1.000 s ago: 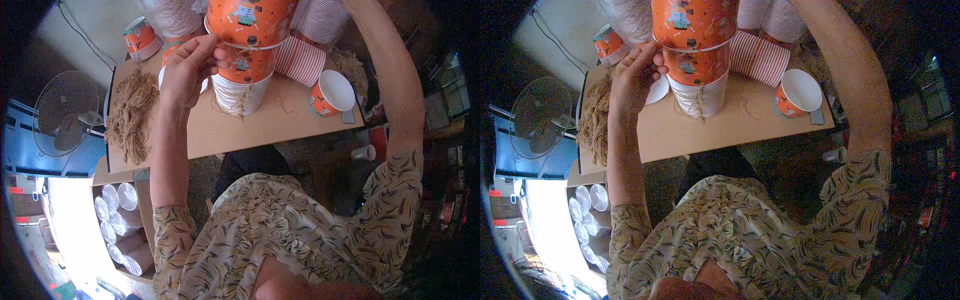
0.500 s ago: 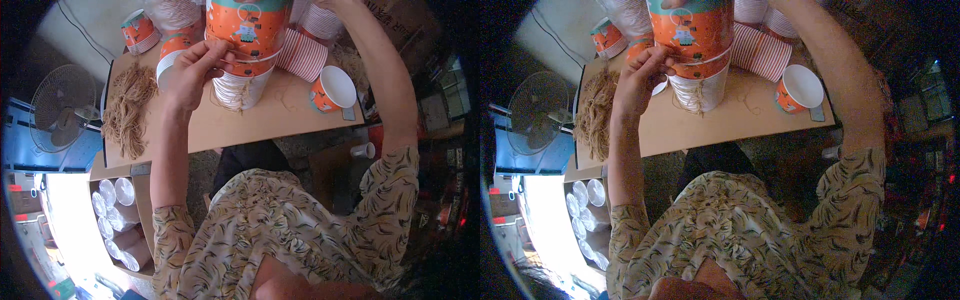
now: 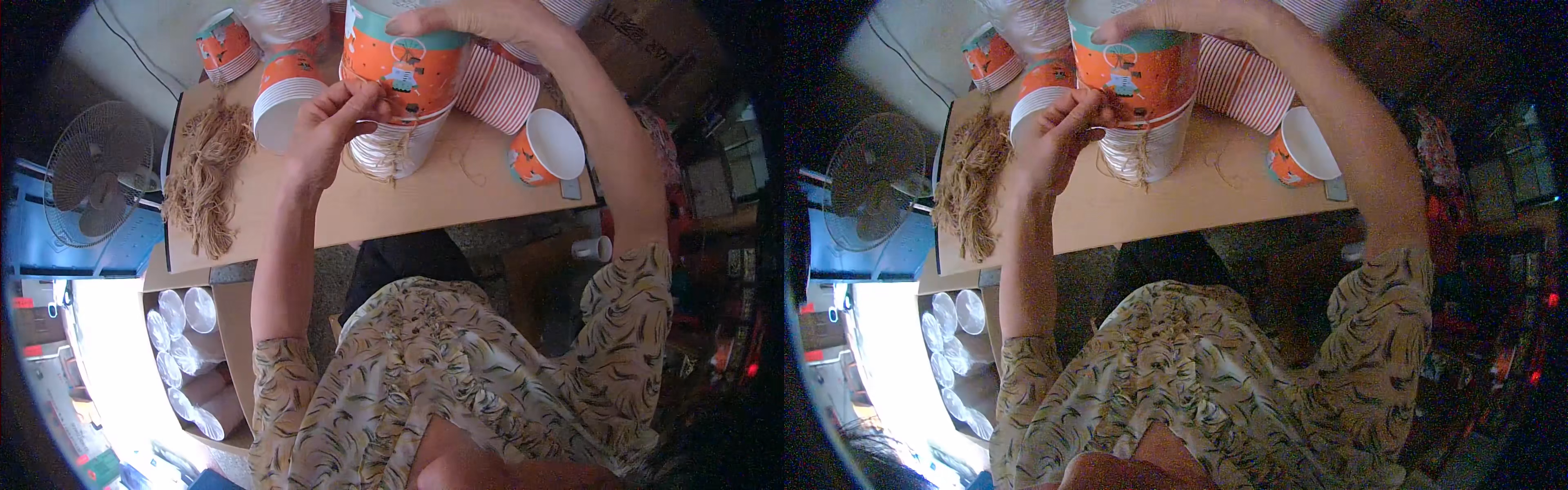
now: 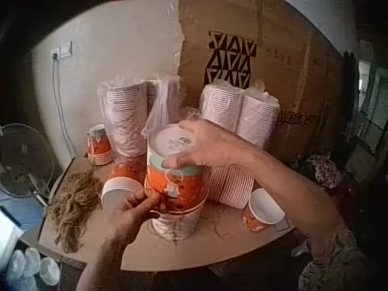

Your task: Attaching twine handles to decorative printed paper buckets in a manufacturing setting.

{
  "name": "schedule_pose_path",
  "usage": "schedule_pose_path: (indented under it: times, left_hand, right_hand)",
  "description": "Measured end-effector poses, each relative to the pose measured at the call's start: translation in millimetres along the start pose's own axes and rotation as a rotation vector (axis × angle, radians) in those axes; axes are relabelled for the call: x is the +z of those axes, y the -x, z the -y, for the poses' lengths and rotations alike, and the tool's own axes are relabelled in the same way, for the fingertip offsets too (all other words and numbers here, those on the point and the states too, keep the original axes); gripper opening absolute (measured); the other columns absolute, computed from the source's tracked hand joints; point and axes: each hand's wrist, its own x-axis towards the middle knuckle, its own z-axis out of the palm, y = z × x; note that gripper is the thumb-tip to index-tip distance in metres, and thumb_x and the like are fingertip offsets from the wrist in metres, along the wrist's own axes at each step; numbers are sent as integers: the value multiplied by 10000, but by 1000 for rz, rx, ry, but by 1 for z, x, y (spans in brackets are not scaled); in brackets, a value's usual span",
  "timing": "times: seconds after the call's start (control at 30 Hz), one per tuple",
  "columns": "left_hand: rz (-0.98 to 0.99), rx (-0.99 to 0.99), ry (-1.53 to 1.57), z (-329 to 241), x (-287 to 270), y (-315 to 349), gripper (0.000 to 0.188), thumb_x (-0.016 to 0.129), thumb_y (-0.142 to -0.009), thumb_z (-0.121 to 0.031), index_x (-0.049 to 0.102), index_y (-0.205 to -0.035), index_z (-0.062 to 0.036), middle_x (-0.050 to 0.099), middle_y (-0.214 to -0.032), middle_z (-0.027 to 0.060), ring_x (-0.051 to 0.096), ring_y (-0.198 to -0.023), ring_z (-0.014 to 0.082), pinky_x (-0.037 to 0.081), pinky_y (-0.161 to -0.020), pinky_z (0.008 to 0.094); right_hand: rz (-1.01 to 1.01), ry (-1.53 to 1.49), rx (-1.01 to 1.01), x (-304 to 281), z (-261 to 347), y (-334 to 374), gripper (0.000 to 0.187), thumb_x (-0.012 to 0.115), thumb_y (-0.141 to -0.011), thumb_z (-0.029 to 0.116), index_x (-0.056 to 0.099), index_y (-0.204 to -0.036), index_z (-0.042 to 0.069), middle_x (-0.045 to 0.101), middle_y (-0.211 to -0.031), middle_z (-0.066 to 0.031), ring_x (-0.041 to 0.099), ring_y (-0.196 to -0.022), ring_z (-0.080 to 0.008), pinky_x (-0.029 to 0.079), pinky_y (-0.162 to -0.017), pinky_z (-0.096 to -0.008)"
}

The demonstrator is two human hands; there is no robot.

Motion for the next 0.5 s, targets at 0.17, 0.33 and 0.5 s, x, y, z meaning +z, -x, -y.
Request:
schedule_pose_path:
  times: [0.17,0.33,0.5]
  left_hand:
    - [-37,1,15,4,5,0,227,653,-1035,-309,727,-1042,-95,721,-903,-20,651,-853,45,494,-776,208]
    - [-3,-4,23,14,-3,-2,223,654,-1035,-309,723,-1039,-97,722,-911,-22,642,-853,41,489,-783,204]
    - [-77,-17,174,22,-6,2,172,656,-1031,-257,707,-1071,-98,721,-951,-9,662,-877,69,509,-782,229]
  right_hand:
    - [-17,43,-40,10,-16,-3,1205,906,-709,539,333,-1494,-175,424,-1526,-345,467,-1414,-381,406,-1166,-399]
    - [23,93,-69,10,-10,1,1159,897,-722,537,377,-1461,-188,431,-1509,-359,469,-1410,-384,397,-1170,-396]
    - [-23,88,-67,16,-14,4,1135,891,-720,531,403,-1436,-201,455,-1477,-351,480,-1389,-383,415,-1152,-388]
